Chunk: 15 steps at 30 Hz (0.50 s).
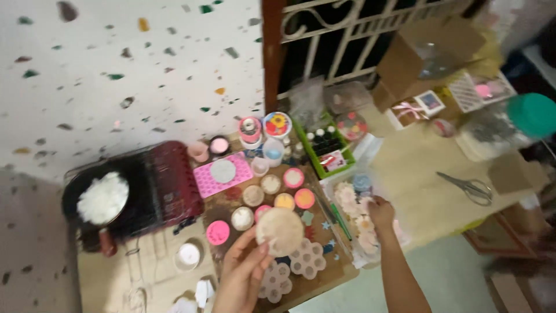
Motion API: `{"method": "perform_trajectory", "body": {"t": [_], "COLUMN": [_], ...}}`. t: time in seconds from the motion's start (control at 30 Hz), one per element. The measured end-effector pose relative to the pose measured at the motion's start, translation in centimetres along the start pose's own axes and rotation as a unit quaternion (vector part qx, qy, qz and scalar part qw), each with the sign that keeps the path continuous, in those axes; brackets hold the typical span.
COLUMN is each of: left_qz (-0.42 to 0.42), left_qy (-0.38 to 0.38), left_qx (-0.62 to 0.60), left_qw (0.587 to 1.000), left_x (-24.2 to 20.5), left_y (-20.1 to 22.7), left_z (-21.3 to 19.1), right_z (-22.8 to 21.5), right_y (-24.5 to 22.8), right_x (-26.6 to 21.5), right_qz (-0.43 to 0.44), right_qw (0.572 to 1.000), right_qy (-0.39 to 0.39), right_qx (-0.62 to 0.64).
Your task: The person is removing decorative wax flowers from silicone molds and placing them in a storage box.
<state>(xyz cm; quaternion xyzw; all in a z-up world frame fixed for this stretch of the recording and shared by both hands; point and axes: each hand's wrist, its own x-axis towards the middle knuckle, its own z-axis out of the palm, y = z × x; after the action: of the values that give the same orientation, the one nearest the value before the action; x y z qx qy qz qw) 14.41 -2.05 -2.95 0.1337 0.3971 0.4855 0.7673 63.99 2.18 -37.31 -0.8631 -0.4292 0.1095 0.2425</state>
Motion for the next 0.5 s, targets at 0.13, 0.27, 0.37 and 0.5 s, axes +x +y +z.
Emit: {"method": "perform_trajectory", "body": {"t": [0.13,0.27,0.37,0.5], "left_qz": [0.019,0.025,0.043,0.081], "left_qy": [-0.011,-0.012,-0.033,-0.085], "left_qx": [-0.005,-0.034,-0.027,-0.017], "left_qw": [1.0,0.999,0.998,0.993], "left_x": [-1.0,-1.0,-1.5,-1.5], "left_y": [1.4,1.1,1.6,2.1], "left_z": [1.7,0.9,0.5,-0.6], "right_z": [-7.9,-21.6,-25.9,-24.8], "right_y": [-13.4,-31.5,-37.7,-39.9], "right_x": [-3.0,-14.3,-18.7,-20.2], "right_qz": [-0.088,-0.091,-0.185,-0.098], "right_qw": [0.98,0.925,0.913,0.819], "right_qy": [0.137,0.047,-0.023,-0.347], "right_qx": [0.113,0.365,0.362,0.447]}}
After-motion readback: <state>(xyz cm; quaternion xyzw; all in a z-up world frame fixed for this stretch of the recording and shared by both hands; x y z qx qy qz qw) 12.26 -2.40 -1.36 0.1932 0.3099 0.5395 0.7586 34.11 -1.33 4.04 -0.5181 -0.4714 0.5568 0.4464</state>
